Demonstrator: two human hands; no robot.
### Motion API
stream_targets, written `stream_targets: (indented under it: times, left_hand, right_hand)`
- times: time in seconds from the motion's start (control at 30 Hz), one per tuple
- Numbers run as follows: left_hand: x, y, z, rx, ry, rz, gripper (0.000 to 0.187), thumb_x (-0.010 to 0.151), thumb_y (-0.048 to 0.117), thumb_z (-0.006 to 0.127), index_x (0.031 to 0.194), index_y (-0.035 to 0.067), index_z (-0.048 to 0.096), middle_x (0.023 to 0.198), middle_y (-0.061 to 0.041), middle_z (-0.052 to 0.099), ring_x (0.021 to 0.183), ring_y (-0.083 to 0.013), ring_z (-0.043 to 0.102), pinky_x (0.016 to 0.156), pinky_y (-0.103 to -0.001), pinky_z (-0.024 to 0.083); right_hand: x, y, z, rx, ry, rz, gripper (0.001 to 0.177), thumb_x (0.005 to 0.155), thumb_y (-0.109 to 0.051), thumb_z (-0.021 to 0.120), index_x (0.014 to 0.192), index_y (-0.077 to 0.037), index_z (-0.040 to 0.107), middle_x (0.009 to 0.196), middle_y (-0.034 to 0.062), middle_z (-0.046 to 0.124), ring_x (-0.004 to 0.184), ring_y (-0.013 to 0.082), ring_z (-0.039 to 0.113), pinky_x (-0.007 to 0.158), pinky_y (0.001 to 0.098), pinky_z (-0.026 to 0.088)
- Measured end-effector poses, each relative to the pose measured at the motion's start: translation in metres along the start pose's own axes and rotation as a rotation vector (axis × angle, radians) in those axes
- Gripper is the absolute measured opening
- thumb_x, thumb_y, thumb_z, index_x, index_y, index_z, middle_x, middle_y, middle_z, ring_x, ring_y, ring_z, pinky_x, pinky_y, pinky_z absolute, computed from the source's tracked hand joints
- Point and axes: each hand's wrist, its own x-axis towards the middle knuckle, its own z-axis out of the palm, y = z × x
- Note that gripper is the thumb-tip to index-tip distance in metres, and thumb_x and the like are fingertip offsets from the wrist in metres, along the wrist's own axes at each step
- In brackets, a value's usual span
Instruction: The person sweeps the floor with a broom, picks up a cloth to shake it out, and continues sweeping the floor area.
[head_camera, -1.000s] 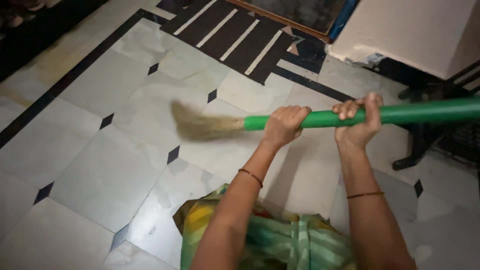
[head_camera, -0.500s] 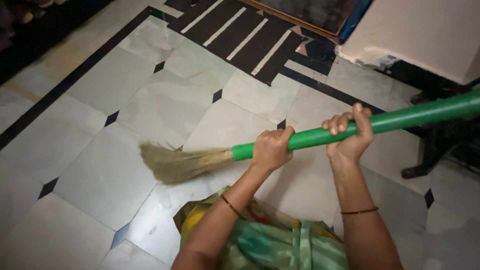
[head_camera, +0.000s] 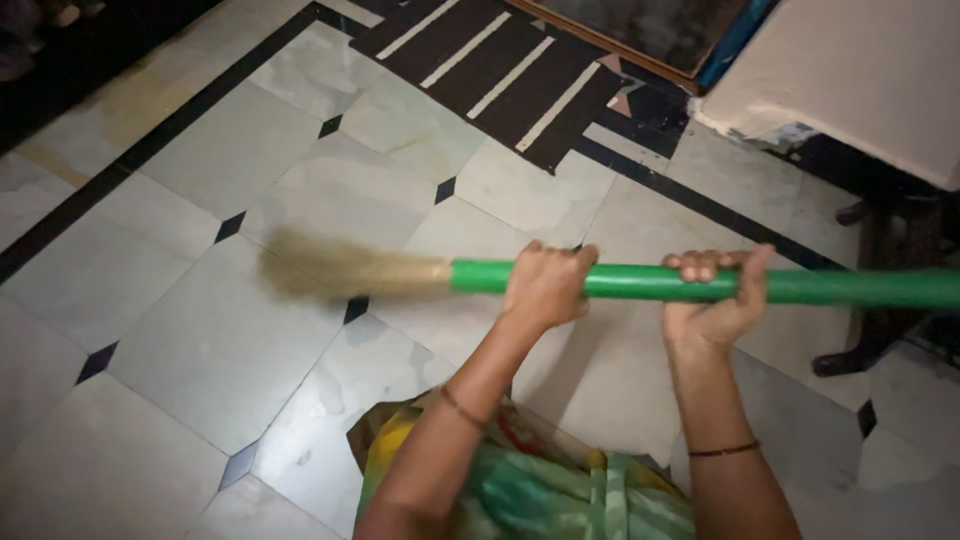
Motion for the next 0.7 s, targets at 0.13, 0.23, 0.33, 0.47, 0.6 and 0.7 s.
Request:
stream_targets:
  times: [0.13,0.23,0.33,0.47,0.6,0.7]
  left_hand:
    - [-0.04,-0.026,-0.006,0.014,-0.26,-0.237,0.035,0.066,0.013,0.074,0.101,0.016,0.072,0.08,-0.012,0.073,0.076,-0.0304,0.071,0.071,-0.042,0.054]
    - [-0.049,-0.049,0.007,-0.017,-0.268,-0.299,0.037,0.066,0.01,0.073,0.102,0.019,0.075,0.084,-0.011,0.074,0.082,-0.0304,0.071,0.075,-0.044,0.055]
    - [-0.043,-0.06,0.023,-0.028,-0.203,-0.286,0.039,0.066,0.006,0.074,0.102,0.022,0.075,0.083,-0.008,0.073,0.086,-0.0288,0.07,0.09,-0.051,0.049]
    - [-0.026,-0.073,0.037,-0.034,0.148,-0.153,0.045,0.06,0.007,0.08,0.102,0.02,0.073,0.086,-0.004,0.069,0.095,-0.0298,0.063,0.109,-0.066,0.031]
    - [-0.014,-0.072,0.039,-0.017,0.324,-0.191,0.05,0.061,0.001,0.078,0.106,0.019,0.071,0.09,-0.001,0.066,0.104,-0.0255,0.063,0.115,-0.066,0.03]
    - [-0.016,-0.067,0.019,0.025,0.315,-0.139,0.045,0.055,0.002,0.077,0.096,0.019,0.071,0.085,0.0,0.069,0.097,-0.0255,0.064,0.114,-0.067,0.028]
  right_hand:
    - [-0.008,0.05,-0.001,0.018,0.022,0.175,0.037,0.107,-0.031,0.069,0.079,-0.017,0.049,0.069,0.0034,0.052,0.066,0.0193,0.053,0.081,0.0408,0.048]
    - [-0.014,0.076,0.01,-0.175,0.1,0.243,0.031,0.098,-0.021,0.071,0.081,-0.017,0.046,0.067,0.0032,0.051,0.065,0.0192,0.054,0.077,0.0447,0.051]
    - [-0.015,0.085,0.011,-0.235,0.146,0.183,0.02,0.097,-0.019,0.067,0.088,-0.014,0.05,0.069,0.0037,0.052,0.066,0.0198,0.055,0.078,0.048,0.052]
    - [-0.025,0.085,-0.002,-0.21,-0.051,0.02,0.023,0.102,-0.018,0.067,0.092,-0.015,0.047,0.077,0.0052,0.053,0.079,0.0221,0.055,0.096,0.0507,0.048]
    - [-0.035,0.087,0.001,-0.212,-0.159,-0.094,0.018,0.103,-0.026,0.065,0.096,-0.016,0.051,0.081,0.0071,0.057,0.089,0.0237,0.057,0.108,0.0537,0.044]
    - [-0.032,0.077,0.006,-0.021,-0.074,-0.019,0.027,0.105,-0.032,0.063,0.09,-0.011,0.054,0.08,0.0072,0.058,0.087,0.0244,0.057,0.109,0.0549,0.043]
